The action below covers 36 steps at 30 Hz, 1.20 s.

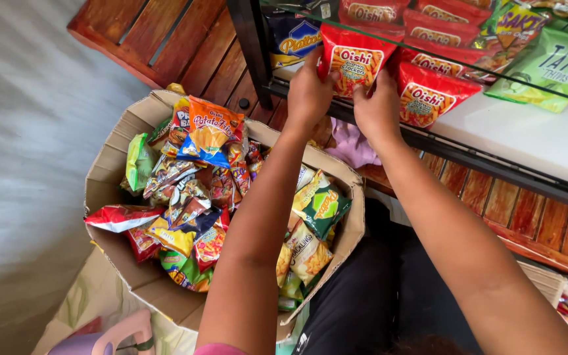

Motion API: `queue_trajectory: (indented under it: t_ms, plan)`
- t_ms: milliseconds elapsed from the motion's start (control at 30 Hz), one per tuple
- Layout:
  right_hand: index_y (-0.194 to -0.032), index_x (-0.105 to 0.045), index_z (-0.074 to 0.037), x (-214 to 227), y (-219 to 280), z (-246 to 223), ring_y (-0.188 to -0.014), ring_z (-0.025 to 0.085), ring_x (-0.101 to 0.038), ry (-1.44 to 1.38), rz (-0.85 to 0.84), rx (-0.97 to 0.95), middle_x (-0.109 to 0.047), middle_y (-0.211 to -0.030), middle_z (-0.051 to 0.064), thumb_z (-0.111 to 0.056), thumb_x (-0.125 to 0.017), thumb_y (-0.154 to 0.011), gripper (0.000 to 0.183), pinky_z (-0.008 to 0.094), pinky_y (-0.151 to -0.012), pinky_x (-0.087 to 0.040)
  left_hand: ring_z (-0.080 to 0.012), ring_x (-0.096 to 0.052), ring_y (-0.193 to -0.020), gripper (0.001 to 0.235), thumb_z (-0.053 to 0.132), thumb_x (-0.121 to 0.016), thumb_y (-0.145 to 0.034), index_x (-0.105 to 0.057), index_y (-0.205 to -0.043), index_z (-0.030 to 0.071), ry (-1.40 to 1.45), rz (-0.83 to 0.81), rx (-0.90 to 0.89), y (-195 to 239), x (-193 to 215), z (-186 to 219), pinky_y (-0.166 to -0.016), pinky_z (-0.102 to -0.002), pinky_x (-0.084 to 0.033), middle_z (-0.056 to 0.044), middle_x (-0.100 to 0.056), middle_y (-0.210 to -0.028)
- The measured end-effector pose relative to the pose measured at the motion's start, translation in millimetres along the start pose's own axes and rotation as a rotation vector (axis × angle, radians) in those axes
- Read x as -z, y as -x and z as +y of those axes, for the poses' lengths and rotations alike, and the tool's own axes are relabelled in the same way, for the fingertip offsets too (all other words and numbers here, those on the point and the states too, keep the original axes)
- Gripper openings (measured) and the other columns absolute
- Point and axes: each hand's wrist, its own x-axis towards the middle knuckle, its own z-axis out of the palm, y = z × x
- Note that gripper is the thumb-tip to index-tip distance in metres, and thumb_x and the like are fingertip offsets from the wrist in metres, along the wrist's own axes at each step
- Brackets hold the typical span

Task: The recorder is picking up bags of snacks from a large cardboard box on the floor and organizing them onto a glass-fronted display shelf.

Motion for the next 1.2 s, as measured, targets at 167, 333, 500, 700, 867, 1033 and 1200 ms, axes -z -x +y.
queue_trajectory:
  t_ms: [167, 333, 500, 700, 867, 1033, 1200]
  plan:
    - [-0.151, -0.031, 0.005, -15, -7, 3, -0.115, 0.045, -0.066, -0.058, -0.011, -0.108, -0.067, -0.125, 0.029, -0.016, -0.071, -0.094, 0.073, 0.048, -0.095, -0.053, -0.0388, -0.071, -0.103, 0.068, 0.039, -0.083, -0.082, -0.054, -0.14, 0.018, -0.023, -0.141, 0.122, -16, -8, 9, -0.086, -0.048, -0.055, -0.019, -0.075, -0.106]
    - [-0.157, -0.02, 0.004, -28, -12, 15, -0.114, 0.045, -0.065, -0.034, -0.073, -0.277, -0.066, -0.123, 0.03, -0.017, -0.069, -0.092, 0.084, 0.048, -0.093, -0.054, -0.043, -0.069, -0.103, 0.078, 0.033, -0.087, -0.075, -0.047, -0.142, 0.02, -0.118, -0.165, 0.133, -24, -30, -2, -0.085, -0.051, -0.053, -0.022, -0.072, -0.109]
    - [-0.147, -0.04, 0.002, -37, -23, 21, -0.115, 0.045, -0.065, -0.044, -0.019, -0.219, -0.067, -0.124, 0.029, -0.016, -0.074, -0.094, 0.066, 0.049, -0.093, -0.054, -0.0477, -0.067, -0.104, 0.077, 0.014, -0.083, -0.079, -0.043, -0.145, 0.018, 0.019, -0.08, 0.04, -32, -53, -24, -0.086, -0.053, -0.053, -0.026, -0.07, -0.114]
    - [-0.144, -0.043, 0.004, -43, -20, 41, -0.118, 0.049, -0.06, 0.078, 0.019, -0.065, -0.062, -0.131, 0.032, -0.014, -0.077, -0.091, 0.065, 0.051, -0.097, -0.051, -0.0468, -0.068, -0.105, 0.08, 0.016, -0.083, -0.08, -0.038, -0.147, 0.015, 0.036, -0.185, 0.078, -27, -46, -27, -0.087, -0.053, -0.053, -0.027, -0.072, -0.108]
    - [-0.148, -0.039, 0.003, -30, -7, 27, -0.118, 0.046, -0.062, 0.008, -0.106, -0.206, -0.065, -0.127, 0.03, -0.017, -0.074, -0.091, 0.07, 0.049, -0.098, -0.051, -0.0493, -0.064, -0.11, 0.083, 0.012, -0.079, -0.082, -0.035, -0.153, 0.015, 0.066, -0.12, 0.0, -16, -53, -47, -0.092, -0.052, -0.053, -0.03, -0.067, -0.119]
    - [-0.149, -0.026, 0.015, -22, 14, 35, -0.114, 0.049, -0.061, 0.127, -0.127, -0.128, -0.06, -0.123, 0.038, -0.018, -0.08, -0.088, 0.088, 0.048, -0.096, -0.05, -0.0481, -0.062, -0.115, 0.08, 0.017, -0.08, -0.086, -0.038, -0.154, 0.011, 0.027, -0.058, -0.035, 5, -41, -61, -0.099, -0.049, -0.052, -0.029, -0.064, -0.125]
    - [-0.152, -0.036, 0.012, -2, 51, 0, -0.117, 0.039, -0.068, -0.05, -0.193, -0.098, -0.067, -0.127, 0.03, -0.012, -0.072, -0.094, 0.072, 0.039, -0.098, -0.053, -0.0432, -0.064, -0.118, 0.071, 0.03, -0.087, -0.082, -0.053, -0.14, 0.007, -0.017, -0.017, -0.113, 57, 40, -49, -0.099, -0.045, -0.053, -0.025, -0.065, -0.129]
